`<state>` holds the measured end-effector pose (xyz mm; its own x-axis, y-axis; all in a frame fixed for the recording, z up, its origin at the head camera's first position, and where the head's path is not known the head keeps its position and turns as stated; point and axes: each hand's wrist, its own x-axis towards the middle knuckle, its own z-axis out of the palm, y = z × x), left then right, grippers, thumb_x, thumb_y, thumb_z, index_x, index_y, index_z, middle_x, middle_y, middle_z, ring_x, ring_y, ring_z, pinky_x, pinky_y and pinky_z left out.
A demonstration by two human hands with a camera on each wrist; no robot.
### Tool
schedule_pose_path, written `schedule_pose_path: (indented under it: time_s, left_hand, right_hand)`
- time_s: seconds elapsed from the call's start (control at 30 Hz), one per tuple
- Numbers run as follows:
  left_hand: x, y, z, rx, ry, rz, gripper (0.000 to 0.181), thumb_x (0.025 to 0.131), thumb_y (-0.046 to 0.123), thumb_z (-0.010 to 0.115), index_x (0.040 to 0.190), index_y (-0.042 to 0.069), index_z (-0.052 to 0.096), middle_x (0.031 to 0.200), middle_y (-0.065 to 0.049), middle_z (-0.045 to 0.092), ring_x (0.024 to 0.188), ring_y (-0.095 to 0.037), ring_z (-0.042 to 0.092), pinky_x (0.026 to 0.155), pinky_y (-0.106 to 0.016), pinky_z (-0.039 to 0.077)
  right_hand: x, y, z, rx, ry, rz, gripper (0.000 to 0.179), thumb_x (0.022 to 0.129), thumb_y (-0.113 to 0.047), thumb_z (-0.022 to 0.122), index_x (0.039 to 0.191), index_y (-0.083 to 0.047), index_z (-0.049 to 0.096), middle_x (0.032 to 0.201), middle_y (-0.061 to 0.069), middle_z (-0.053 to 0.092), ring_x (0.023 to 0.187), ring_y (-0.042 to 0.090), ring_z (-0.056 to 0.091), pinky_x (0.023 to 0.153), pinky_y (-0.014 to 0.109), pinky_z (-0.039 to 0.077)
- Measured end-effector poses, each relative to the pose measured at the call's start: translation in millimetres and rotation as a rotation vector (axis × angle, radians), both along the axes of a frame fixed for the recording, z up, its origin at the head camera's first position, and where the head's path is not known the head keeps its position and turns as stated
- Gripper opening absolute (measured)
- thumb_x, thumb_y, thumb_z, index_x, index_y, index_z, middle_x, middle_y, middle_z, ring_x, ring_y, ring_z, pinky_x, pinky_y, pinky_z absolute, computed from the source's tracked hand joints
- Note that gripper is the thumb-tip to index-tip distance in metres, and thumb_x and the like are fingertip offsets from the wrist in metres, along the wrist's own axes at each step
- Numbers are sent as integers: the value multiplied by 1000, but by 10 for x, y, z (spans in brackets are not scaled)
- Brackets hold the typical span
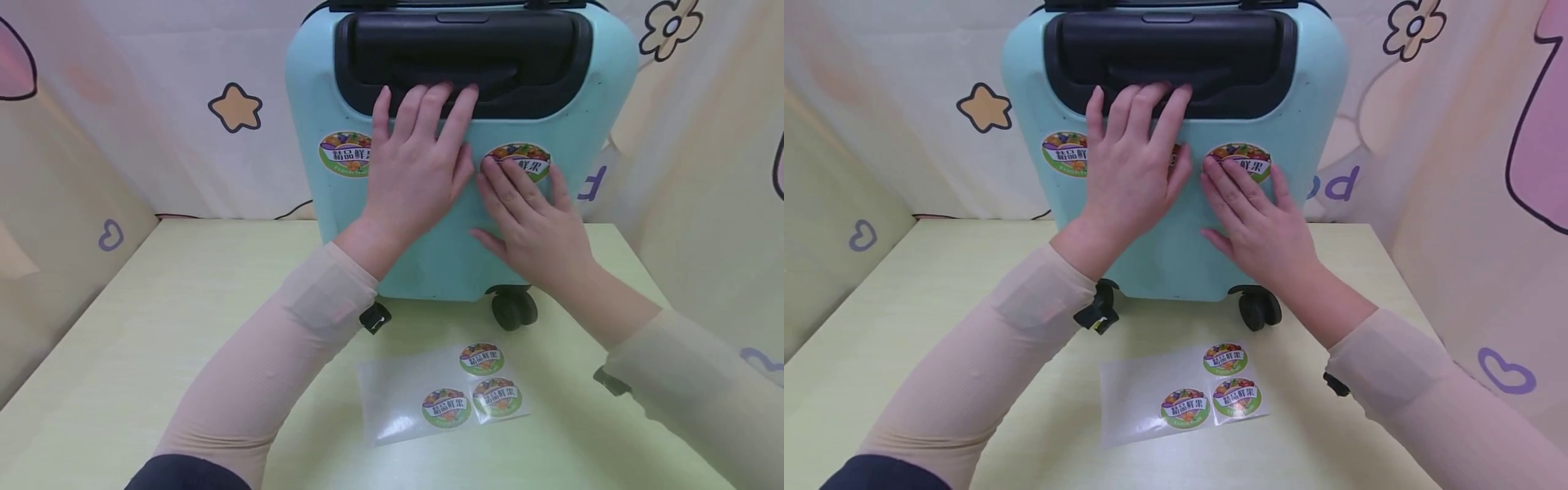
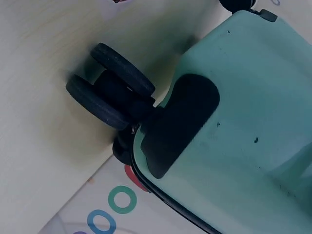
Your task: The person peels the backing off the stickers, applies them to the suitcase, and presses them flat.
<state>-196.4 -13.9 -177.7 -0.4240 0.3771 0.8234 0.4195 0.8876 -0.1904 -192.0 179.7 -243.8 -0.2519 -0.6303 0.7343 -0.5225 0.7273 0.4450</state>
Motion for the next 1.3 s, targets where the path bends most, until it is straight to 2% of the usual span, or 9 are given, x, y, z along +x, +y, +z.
schedule_pose_path:
  time_s: [0.1, 0.37, 0.47, 0.63, 0.8, 0.9, 1.1, 1.3]
  left_hand:
    - [-2, -14, -1, 3, 17, -2, 47, 97, 32, 29, 138, 15, 45, 132, -9, 46, 124, -25, 34, 110, -46, 6]
    - [0, -27, 16, -13, 9, -16, 47, 97, 32, 30, 138, 15, 44, 133, -9, 46, 125, -25, 34, 110, -46, 5]
    - [6, -20, 17, -15, -4, -9, 47, 97, 33, 30, 139, 16, 43, 133, -9, 45, 125, -25, 33, 110, -46, 5]
    - [16, 5, 18, -19, -25, -3, 49, 97, 33, 27, 140, 15, 42, 134, -10, 44, 126, -26, 32, 110, -47, 3]
    - [18, 22, 14, -14, -20, 6, 48, 97, 32, 27, 140, 15, 42, 134, -10, 44, 126, -26, 32, 110, -47, 3]
    - [15, 16, 10, -17, -21, 0, 48, 97, 31, 26, 139, 15, 43, 134, -10, 45, 126, -25, 32, 110, -47, 3]
    - [-1, -16, 6, -11, 3, -14, 48, 97, 32, 26, 137, 15, 45, 133, -9, 46, 125, -25, 34, 111, -46, 4]
    - [-14, -36, 15, -17, 17, -22, 47, 97, 32, 28, 137, 15, 46, 133, -9, 47, 124, -25, 35, 111, -45, 5]
  right_hand:
    - [-3, 75, 11, -8, -1, -6, 59, 99, -45, 32, 146, -9, 31, 154, -3, 17, 140, 15, 17, 109, 52, 13]
    - [34, 346, -9, -132, 25, -35, 63, 97, -51, 32, 146, -11, 31, 154, -6, 18, 140, 12, 16, 109, 50, 12]
    - [34, 323, -39, -146, 31, -40, 63, 97, -50, 33, 147, -11, 29, 154, -5, 16, 140, 13, 15, 109, 48, 12]
    - [19, 147, -41, -113, 45, 15, 61, 98, -45, 37, 149, -13, 24, 155, -5, 12, 140, 14, 14, 109, 50, 11]
    - [-15, -23, 47, -34, 29, -1, 58, 99, -43, 35, 147, -11, 28, 155, -3, 14, 140, 17, 15, 109, 51, 12]
    - [-32, -51, 74, -24, 40, -10, 57, 99, -43, 34, 146, -11, 32, 154, -3, 17, 140, 16, 17, 109, 50, 13]
    - [-59, -1, 81, -54, 52, 11, 57, 99, -44, 36, 147, -14, 28, 154, -6, 18, 139, 12, 18, 109, 50, 13]
    - [-51, 150, 55, -148, 28, -5, 62, 97, -47, 38, 149, -18, 22, 154, -10, 14, 140, 10, 14, 109, 51, 12]
